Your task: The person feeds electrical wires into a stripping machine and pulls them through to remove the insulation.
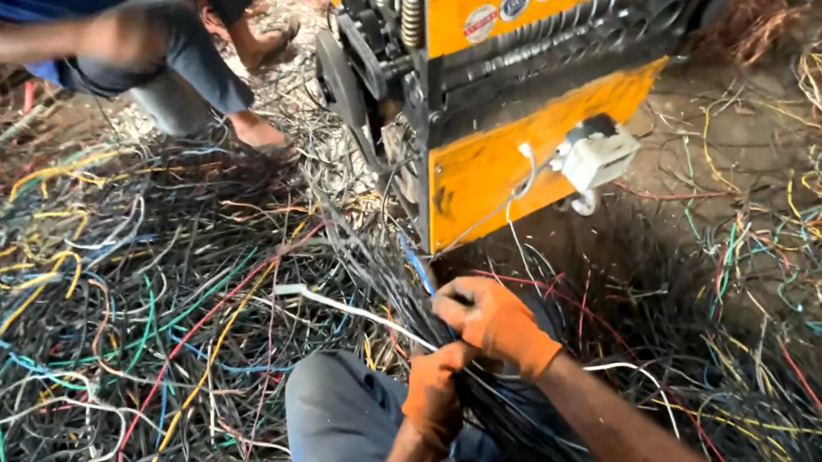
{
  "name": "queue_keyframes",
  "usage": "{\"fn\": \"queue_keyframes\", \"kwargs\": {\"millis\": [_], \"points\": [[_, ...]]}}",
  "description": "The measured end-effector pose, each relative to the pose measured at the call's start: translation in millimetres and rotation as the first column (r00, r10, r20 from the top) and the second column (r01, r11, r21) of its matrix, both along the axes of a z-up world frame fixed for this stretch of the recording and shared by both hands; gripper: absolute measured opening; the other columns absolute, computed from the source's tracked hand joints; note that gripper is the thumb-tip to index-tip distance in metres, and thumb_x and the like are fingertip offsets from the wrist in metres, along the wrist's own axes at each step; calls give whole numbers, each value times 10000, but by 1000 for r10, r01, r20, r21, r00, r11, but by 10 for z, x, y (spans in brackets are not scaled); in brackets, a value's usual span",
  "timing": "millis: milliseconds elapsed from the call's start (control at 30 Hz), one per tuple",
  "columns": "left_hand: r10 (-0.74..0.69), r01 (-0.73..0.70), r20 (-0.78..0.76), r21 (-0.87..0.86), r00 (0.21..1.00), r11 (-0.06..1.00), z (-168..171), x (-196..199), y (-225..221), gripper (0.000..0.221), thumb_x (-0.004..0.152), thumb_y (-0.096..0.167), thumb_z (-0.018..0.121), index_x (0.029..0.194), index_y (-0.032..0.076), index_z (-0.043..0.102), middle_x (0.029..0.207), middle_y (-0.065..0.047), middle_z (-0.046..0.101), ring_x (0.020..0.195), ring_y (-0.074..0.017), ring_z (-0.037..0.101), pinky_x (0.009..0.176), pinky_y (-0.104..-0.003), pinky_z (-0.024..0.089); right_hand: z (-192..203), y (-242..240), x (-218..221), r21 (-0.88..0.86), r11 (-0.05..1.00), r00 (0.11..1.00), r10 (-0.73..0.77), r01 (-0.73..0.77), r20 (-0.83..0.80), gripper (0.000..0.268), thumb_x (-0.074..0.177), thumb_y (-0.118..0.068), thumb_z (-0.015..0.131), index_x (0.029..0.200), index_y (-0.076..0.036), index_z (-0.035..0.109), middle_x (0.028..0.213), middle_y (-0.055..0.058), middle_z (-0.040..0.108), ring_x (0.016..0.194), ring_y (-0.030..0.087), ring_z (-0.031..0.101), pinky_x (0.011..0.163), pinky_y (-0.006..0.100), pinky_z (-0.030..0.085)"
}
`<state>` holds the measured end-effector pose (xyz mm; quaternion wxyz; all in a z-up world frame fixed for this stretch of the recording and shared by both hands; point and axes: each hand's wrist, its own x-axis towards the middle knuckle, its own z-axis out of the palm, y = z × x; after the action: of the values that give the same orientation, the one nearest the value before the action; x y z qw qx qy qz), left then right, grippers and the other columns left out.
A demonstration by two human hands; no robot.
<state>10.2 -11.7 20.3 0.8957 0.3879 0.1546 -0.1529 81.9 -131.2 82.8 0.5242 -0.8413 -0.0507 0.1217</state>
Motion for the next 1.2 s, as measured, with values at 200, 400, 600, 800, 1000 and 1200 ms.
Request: {"fn": "queue_keyframes", "kwargs": {"millis": [200,400,600,800,1000,1200], "points": [[-19,31,117,-97,993,995,-239,-85,-65,256,943,249,637,806,33,619,817,-92,653,683,-161,597,570,-282,467,206,46,-86,366,853,915,-267,371,-304,215,900,-301,655,922,-92,703,785,34,687,638,173,647,558,352,522],[-58,95,164,-231,985,968,-258,-220,-139,304,955,285,606,878,-8,598,901,-120,647,791,-231,650,720,-343,545,-29,-331,654,636,726,927,-373,262,45,318,1037,-294,611,807,-75,606,651,-1,553,530,106,498,479,267,394],[38,-48,-43,-250,998,967,-309,-278,-271,314,867,94,637,1152,54,512,813,-169,631,687,-316,626,652,-460,550,-191,-758,1806,767,505,826,-560,397,-59,78,903,-119,665,884,-55,706,672,5,613,514,120,524,470,267,417],[94,-106,-50,-420,994,901,-656,-302,-204,358,866,48,663,1186,45,503,851,-209,644,699,-346,628,683,-521,564,-197,-875,2058,693,585,836,-547,421,-45,83,909,-116,652,902,-56,710,692,7,633,506,102,517,460,251,386],[108,-79,34,-476,994,876,-666,-339,-176,428,819,132,705,1189,49,507,882,-211,660,738,-350,645,719,-537,577,-66,-824,2011,654,626,852,-520,424,-55,89,898,-134,684,907,-48,708,673,5,614,489,101,492,447,256,359],[67,-99,-102,-355,993,930,-458,-302,-176,359,838,71,663,1170,47,527,862,-208,682,704,-366,680,667,-501,587,-264,-935,2147,673,641,863,-505,368,8,114,917,-117,663,912,-25,731,696,20,650,503,102,517,463,257,390]]}}
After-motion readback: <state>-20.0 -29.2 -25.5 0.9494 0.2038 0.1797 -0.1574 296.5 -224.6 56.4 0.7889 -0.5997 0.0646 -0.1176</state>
